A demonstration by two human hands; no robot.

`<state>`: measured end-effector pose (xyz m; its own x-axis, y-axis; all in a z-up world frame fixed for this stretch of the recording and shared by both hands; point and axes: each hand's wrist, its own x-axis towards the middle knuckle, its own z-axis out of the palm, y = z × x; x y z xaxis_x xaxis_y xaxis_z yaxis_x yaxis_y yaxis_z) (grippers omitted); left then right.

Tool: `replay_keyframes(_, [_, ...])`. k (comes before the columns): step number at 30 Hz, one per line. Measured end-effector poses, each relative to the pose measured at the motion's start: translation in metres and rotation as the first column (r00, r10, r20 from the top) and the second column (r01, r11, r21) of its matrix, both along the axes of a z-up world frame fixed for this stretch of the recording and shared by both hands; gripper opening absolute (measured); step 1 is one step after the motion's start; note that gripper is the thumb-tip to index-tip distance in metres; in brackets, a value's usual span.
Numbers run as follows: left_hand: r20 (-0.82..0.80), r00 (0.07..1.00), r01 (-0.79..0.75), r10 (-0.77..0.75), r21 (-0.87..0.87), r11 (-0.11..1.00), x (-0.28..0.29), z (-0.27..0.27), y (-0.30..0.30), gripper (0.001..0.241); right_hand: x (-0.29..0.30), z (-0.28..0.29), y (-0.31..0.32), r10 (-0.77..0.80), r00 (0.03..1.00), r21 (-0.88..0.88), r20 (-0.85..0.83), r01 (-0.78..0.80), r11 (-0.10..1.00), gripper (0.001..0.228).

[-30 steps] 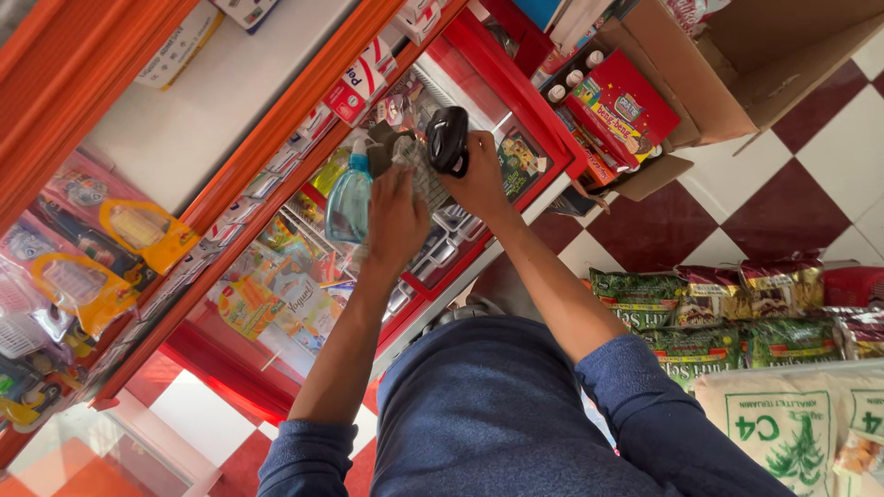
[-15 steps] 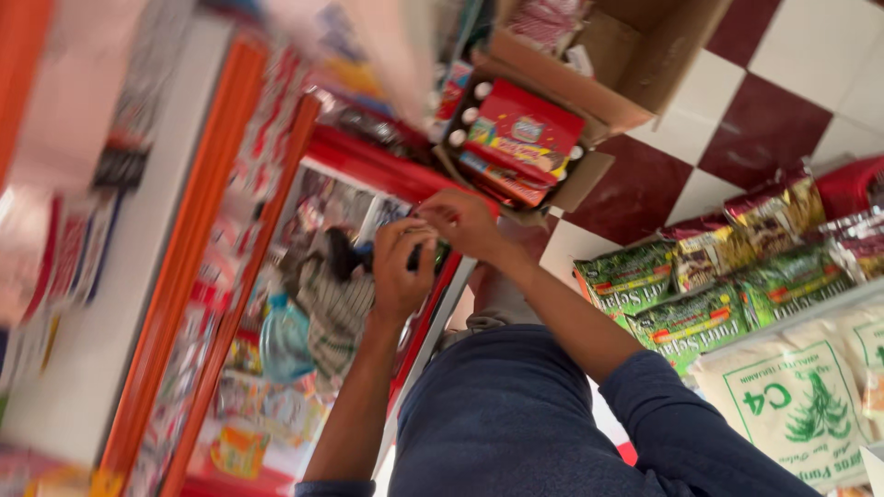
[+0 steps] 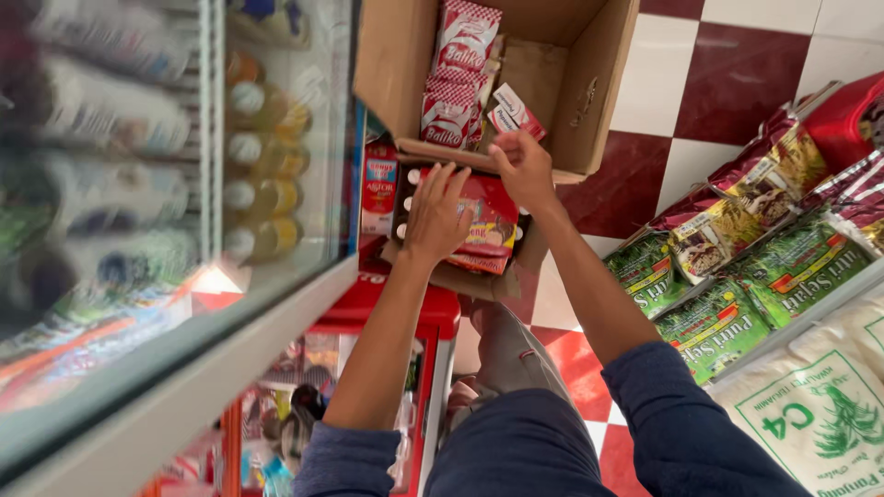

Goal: The person scans several items using a handheld barcode scanner and then places bags of snacks onto a retail shelf.

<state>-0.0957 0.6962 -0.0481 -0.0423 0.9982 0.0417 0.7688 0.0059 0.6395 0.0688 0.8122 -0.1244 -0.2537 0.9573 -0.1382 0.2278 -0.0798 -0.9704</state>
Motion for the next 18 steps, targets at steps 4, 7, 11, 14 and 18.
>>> replay_keyframes(4, [-0.240,0.966,0.042,-0.092,-0.206,0.978,-0.006,-0.046,0.035,0.074,-0.016,-0.052,0.057,0.099,0.984,-0.091,0.147,-0.086,0.992,0.030])
replay_keyframes(7, [-0.280,0.958,0.017,-0.057,-0.144,0.989,-0.014,-0.062,0.055,0.071,-0.029,-0.108,0.087,0.172,0.950,-0.150,0.259,-0.137,0.979,0.042])
replay_keyframes(11, [-0.270,0.957,-0.011,-0.104,-0.393,0.919,-0.022,-0.060,0.071,0.038,-0.044,-0.156,0.117,0.290,0.830,-0.192,0.477,-0.224,0.956,0.065])
replay_keyframes(14, [-0.265,0.957,-0.007,-0.122,-0.440,0.898,-0.022,-0.061,0.081,0.035,-0.065,-0.164,0.138,0.313,0.837,-0.185,0.449,-0.256,0.949,0.084])
replay_keyframes(18, [-0.254,0.966,-0.024,-0.056,-0.302,0.953,-0.022,-0.071,0.072,0.039,-0.080,-0.160,0.151,0.320,0.845,-0.170,0.430,-0.272,0.947,0.100])
